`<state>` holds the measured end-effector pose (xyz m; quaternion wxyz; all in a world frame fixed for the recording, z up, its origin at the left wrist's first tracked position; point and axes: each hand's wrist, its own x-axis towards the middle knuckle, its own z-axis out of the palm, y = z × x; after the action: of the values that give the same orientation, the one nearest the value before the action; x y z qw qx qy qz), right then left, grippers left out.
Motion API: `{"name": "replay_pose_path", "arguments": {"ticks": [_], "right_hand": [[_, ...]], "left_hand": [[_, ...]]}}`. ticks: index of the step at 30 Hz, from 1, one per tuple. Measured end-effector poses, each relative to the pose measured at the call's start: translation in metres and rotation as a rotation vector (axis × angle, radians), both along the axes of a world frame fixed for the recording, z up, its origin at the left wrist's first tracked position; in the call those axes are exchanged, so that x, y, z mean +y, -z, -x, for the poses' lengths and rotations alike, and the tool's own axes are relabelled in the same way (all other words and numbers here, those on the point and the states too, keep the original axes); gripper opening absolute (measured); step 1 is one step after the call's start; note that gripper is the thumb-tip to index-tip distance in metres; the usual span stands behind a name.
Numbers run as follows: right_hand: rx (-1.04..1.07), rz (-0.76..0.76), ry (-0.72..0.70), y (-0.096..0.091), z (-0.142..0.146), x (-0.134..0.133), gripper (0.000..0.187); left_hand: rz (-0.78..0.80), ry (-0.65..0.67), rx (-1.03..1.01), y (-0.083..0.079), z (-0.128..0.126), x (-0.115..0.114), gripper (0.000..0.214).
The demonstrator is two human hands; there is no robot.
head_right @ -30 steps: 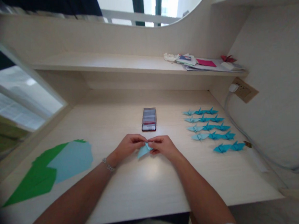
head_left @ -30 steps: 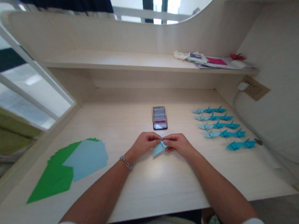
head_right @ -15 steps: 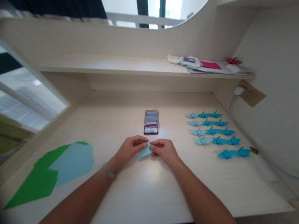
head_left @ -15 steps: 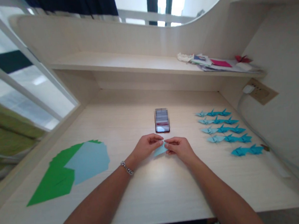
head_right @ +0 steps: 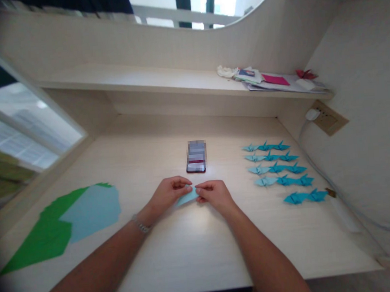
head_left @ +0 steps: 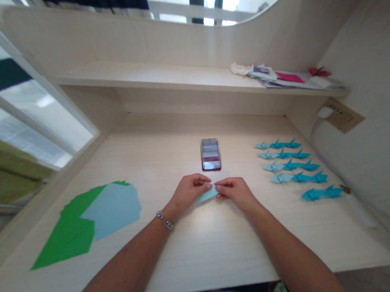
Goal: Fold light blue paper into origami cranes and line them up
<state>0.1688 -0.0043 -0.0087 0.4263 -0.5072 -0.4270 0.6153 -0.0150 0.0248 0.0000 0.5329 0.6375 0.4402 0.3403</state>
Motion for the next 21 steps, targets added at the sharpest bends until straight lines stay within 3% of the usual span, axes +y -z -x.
{"name": "replay_pose_path", "arguments": {"ticks": [16, 21], "right_hand": [[-0.017, -0.039, -0.031, 0.0016, 0.0011, 0.0001, 0.034], [-0.025, -0.072, 0.053, -0.0035, 0.0022, -0.0013, 0.033]], "left_hand": [[-0.020, 0.006, 0.028, -0.0023, -0.0016, -0.0024, 0.029], [-0.042, -0.053, 0.002, -0.0040, -0.0006, -0.0019, 0.027]]}}
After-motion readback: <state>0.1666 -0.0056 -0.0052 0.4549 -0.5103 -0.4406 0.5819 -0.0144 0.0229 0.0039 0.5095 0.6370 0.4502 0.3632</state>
